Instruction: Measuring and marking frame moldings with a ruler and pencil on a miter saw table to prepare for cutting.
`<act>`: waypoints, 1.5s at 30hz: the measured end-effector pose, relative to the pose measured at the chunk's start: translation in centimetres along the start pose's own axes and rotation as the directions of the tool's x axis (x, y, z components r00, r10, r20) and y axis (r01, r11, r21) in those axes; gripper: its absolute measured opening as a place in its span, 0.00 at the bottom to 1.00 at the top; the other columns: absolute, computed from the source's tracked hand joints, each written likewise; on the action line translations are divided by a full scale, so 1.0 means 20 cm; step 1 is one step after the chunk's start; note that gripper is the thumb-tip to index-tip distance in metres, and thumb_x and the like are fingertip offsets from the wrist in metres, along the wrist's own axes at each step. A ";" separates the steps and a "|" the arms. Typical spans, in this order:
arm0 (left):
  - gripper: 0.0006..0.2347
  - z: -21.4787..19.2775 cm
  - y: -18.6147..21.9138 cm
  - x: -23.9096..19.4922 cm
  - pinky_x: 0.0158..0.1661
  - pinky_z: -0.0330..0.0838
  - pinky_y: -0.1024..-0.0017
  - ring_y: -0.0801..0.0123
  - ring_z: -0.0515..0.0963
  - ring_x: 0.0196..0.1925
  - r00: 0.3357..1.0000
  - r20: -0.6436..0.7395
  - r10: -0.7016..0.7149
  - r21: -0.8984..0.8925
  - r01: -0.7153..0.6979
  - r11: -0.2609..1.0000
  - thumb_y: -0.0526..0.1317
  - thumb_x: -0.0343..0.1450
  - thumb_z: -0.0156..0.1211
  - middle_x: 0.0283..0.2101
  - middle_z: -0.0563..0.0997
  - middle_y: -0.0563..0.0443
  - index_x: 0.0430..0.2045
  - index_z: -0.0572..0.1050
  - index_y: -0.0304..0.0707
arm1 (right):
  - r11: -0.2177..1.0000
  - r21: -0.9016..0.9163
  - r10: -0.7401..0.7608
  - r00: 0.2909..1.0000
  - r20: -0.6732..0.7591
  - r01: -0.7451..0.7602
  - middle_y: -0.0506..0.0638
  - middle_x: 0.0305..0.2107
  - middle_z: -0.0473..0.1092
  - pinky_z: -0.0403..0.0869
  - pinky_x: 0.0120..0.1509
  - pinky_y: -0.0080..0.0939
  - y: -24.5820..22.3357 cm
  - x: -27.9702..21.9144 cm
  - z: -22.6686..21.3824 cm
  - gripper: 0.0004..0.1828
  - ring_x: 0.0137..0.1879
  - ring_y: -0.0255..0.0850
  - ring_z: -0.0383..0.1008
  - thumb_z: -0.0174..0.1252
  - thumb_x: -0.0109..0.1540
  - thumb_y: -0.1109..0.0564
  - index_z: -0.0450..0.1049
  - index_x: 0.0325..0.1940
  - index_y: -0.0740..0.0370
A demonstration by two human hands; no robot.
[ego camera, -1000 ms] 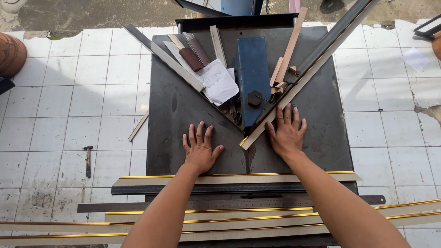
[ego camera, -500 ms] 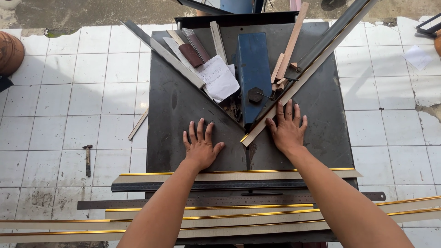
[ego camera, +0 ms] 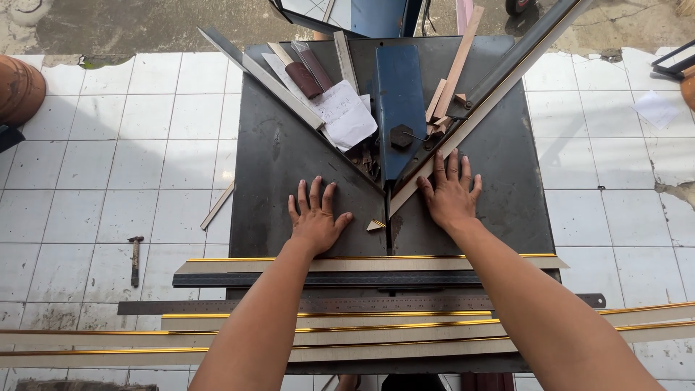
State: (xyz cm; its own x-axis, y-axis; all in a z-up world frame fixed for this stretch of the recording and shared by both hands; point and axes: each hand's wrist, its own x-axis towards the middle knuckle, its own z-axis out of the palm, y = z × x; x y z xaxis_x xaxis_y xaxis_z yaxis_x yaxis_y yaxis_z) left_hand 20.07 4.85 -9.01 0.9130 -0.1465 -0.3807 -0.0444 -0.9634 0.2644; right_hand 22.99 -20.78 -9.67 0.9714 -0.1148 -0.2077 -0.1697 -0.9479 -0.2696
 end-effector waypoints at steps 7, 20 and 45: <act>0.26 -0.06 0.13 -0.06 0.56 0.28 0.39 0.42 0.32 0.65 0.999 -0.032 -0.029 -0.093 0.026 0.995 0.53 0.67 0.43 0.63 0.38 0.42 0.58 0.43 0.56 | 1.000 -0.020 -0.007 0.999 0.034 0.008 0.51 0.65 0.32 0.33 0.64 0.65 0.00 0.01 -0.05 0.33 0.69 0.51 0.28 0.28 0.62 0.34 0.36 0.68 0.45; 0.40 -0.13 0.05 -0.09 0.56 0.27 0.40 0.40 0.32 0.64 0.959 -0.206 -0.195 -0.337 0.118 0.934 0.56 0.59 0.60 0.63 0.37 0.37 0.60 0.41 0.50 | 0.992 -0.051 -0.123 0.982 -0.146 0.116 0.46 0.61 0.40 0.44 0.59 0.59 0.02 -0.05 -0.07 0.26 0.63 0.48 0.39 0.40 0.60 0.37 0.51 0.59 0.47; 0.42 -0.20 0.08 -0.07 0.55 0.22 0.42 0.44 0.22 0.63 0.965 0.093 -0.244 -0.208 0.259 0.943 0.61 0.60 0.54 0.63 0.24 0.41 0.59 0.32 0.52 | 0.763 -0.026 -0.646 0.763 -0.014 0.645 0.43 0.36 0.65 0.67 0.38 0.41 0.10 0.04 -0.17 0.06 0.38 0.44 0.65 0.47 0.59 0.49 0.67 0.39 0.43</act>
State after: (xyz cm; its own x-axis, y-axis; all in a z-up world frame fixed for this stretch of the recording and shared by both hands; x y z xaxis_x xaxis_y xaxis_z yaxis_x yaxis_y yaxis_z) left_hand 20.29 4.46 -4.53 0.8542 0.0732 -0.5148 0.2792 -0.8998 0.3353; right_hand 24.04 -23.81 -7.23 0.8534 0.5204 0.0285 0.5017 -0.8054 -0.3157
